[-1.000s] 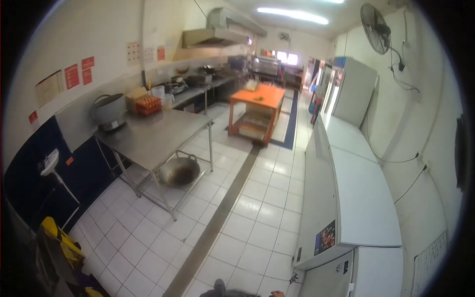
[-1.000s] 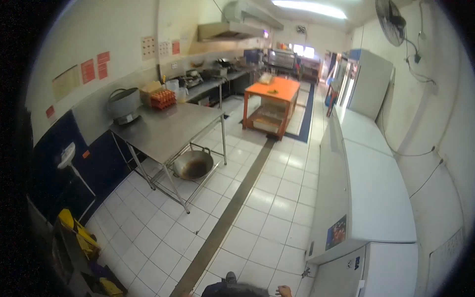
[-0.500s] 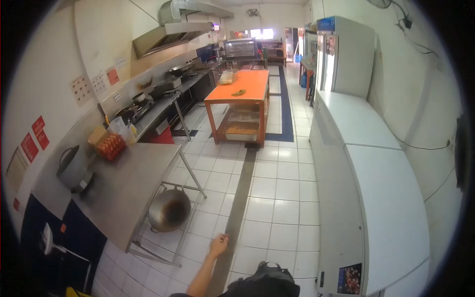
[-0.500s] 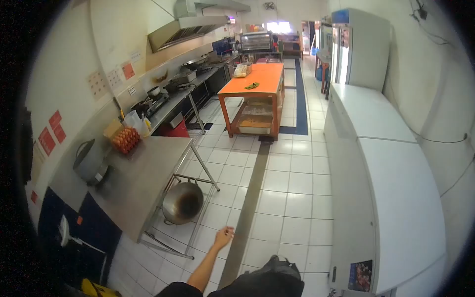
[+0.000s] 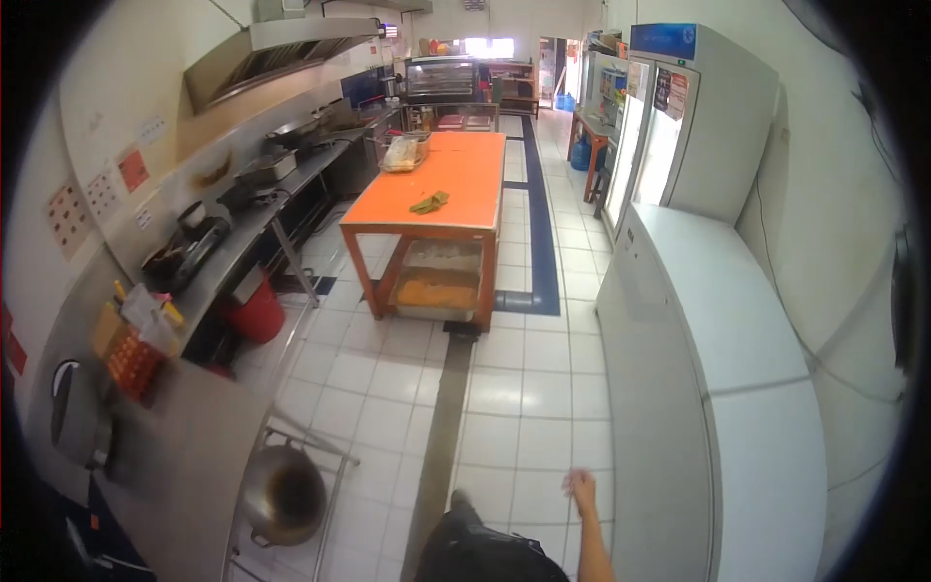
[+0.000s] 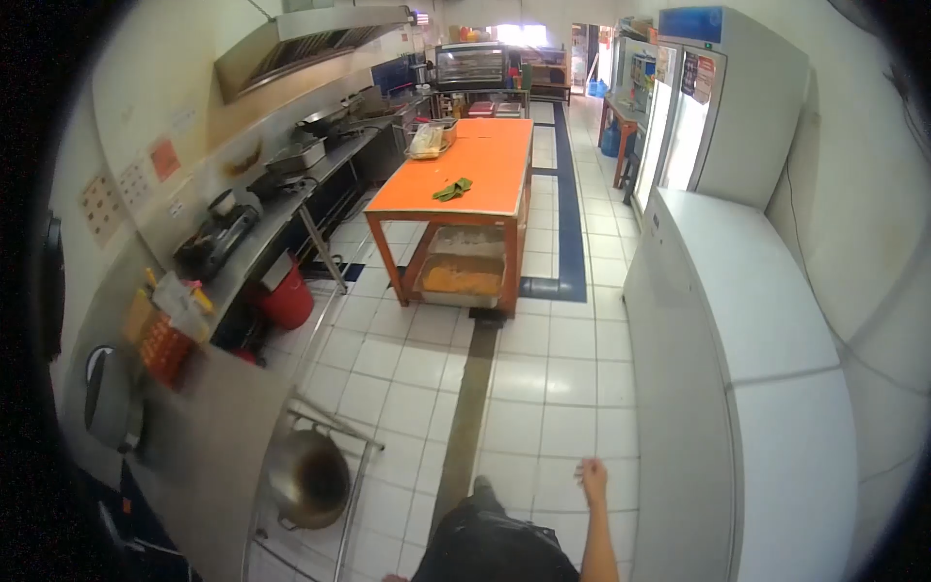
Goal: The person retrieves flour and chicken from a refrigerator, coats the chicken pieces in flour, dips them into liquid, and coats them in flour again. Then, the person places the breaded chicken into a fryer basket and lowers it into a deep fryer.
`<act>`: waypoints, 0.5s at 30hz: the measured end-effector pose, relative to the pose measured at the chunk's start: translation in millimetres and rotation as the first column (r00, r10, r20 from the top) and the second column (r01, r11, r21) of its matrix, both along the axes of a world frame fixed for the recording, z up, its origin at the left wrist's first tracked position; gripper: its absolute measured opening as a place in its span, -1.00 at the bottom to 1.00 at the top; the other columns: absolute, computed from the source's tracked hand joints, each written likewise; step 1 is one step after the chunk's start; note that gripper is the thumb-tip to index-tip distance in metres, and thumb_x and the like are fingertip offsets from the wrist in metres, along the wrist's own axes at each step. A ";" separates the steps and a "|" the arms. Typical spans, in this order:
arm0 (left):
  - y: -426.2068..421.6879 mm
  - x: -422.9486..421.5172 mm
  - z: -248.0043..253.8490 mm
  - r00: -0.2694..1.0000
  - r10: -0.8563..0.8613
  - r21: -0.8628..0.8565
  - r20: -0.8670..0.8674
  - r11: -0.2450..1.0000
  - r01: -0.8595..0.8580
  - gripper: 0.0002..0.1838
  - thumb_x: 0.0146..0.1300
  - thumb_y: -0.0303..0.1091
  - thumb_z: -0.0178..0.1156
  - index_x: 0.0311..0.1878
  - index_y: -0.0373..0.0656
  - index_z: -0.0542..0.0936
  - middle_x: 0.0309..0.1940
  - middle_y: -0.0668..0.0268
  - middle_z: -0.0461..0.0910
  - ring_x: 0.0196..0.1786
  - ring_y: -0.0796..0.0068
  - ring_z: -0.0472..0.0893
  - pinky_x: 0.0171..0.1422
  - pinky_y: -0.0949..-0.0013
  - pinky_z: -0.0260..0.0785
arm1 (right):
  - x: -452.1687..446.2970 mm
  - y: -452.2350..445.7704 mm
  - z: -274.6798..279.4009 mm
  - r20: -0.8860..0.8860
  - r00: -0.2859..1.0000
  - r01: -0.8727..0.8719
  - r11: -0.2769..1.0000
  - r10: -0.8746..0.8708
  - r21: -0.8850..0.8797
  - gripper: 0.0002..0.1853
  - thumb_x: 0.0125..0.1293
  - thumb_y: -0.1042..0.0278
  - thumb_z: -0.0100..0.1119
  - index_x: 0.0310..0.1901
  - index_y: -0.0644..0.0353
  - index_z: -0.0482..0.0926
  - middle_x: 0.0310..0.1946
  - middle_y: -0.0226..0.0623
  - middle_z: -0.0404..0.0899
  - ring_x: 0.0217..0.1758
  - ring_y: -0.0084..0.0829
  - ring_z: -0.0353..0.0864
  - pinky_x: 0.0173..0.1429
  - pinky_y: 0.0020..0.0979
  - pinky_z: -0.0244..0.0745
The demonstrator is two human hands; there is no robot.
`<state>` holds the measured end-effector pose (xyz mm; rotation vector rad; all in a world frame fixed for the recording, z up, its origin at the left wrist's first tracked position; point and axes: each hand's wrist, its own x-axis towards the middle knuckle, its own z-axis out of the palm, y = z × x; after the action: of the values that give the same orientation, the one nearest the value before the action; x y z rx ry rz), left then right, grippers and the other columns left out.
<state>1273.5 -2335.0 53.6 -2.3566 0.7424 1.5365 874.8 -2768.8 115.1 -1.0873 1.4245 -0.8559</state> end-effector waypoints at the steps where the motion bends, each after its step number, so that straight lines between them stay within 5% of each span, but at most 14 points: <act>1: -56.8 23.9 -8.0 0.999 -0.046 -0.017 0.004 0.999 0.046 -0.54 0.22 0.01 0.02 -0.15 -0.20 0.67 -0.07 -0.05 0.65 0.03 0.03 0.63 0.10 0.03 0.45 | 0.2 -6.0 -10.2 -0.027 0.999 0.046 0.996 -0.044 0.072 -0.76 0.43 0.23 0.03 -0.07 0.23 0.52 -0.36 -0.21 0.64 -0.43 -0.43 0.65 -0.47 -0.39 0.52; 4: -275.2 95.0 -33.1 0.962 -0.262 -0.206 0.078 0.940 0.273 -0.54 0.22 0.02 0.00 -0.18 -0.17 0.68 -0.09 -0.07 0.65 0.02 0.01 0.63 0.09 -0.01 0.44 | -21.6 16.7 -52.3 -0.063 0.975 0.218 0.894 -0.211 0.391 -0.78 0.37 0.26 0.02 -0.13 0.24 0.51 -0.35 -0.19 0.64 -0.41 -0.40 0.65 -0.46 -0.36 0.54; 6: -442.2 137.0 -43.3 0.868 -0.261 -0.605 0.423 0.632 0.485 -0.51 0.40 -0.08 -0.20 -0.03 -0.22 0.63 -0.08 -0.09 0.62 0.04 -0.11 0.59 0.19 -0.08 0.37 | -49.1 52.6 -105.6 -0.109 0.927 0.343 0.691 -0.360 0.636 -0.79 0.30 0.34 -0.05 -0.14 0.22 0.52 -0.38 -0.18 0.61 -0.39 -0.31 0.65 -0.43 -0.21 0.58; 7: -537.7 134.2 32.6 0.949 -0.111 -0.677 0.296 0.676 0.290 -0.52 0.42 -0.02 -0.16 0.02 -0.19 0.60 -0.08 -0.07 0.63 0.01 -0.14 0.59 0.14 -0.08 0.40 | -50.6 64.3 -88.0 -0.307 0.929 0.366 0.632 -0.206 0.684 -0.74 0.29 0.31 0.02 -0.08 0.29 0.49 -0.40 -0.07 0.57 -0.48 -0.14 0.63 -0.49 -0.19 0.55; 9: -696.3 151.3 59.6 0.990 0.075 -0.828 0.117 0.558 0.055 -0.62 0.39 -0.08 0.02 -0.03 -0.18 0.61 -0.20 -0.01 0.67 -0.09 -0.08 0.63 0.00 0.02 0.46 | -54.5 53.2 -75.4 -0.373 0.899 0.438 0.471 -0.228 0.766 -0.74 0.28 0.32 0.02 -0.08 0.30 0.48 -0.40 -0.06 0.56 -0.49 -0.13 0.62 -0.49 -0.18 0.54; 12: -860.7 137.8 152.2 0.999 -0.001 -0.963 -0.038 0.266 -0.036 -0.71 0.39 -0.19 0.06 -0.03 -0.19 0.61 -0.35 0.15 0.68 -0.29 0.21 0.67 -0.19 0.22 0.47 | -53.2 -14.2 -72.2 -0.403 0.858 0.499 0.329 -0.318 0.802 -0.74 0.28 0.32 0.02 -0.09 0.31 0.48 -0.40 -0.05 0.56 -0.49 -0.12 0.62 -0.49 -0.17 0.53; 15: -964.1 108.7 188.0 0.994 -0.012 -0.972 -0.110 0.210 -0.105 -0.76 0.40 -0.26 0.09 -0.04 -0.20 0.61 -0.36 0.22 0.69 -0.33 0.40 0.66 -0.23 0.34 0.45 | -50.0 -142.6 -86.4 -0.380 0.829 0.526 0.343 -0.411 0.778 -0.74 0.28 0.33 0.02 -0.10 0.32 0.47 -0.40 -0.03 0.55 -0.49 -0.11 0.61 -0.50 -0.16 0.52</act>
<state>1382.1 -3299.1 241.7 -3.0803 2.2962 1.3086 824.8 -2911.4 28.7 0.1133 1.9850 -0.3017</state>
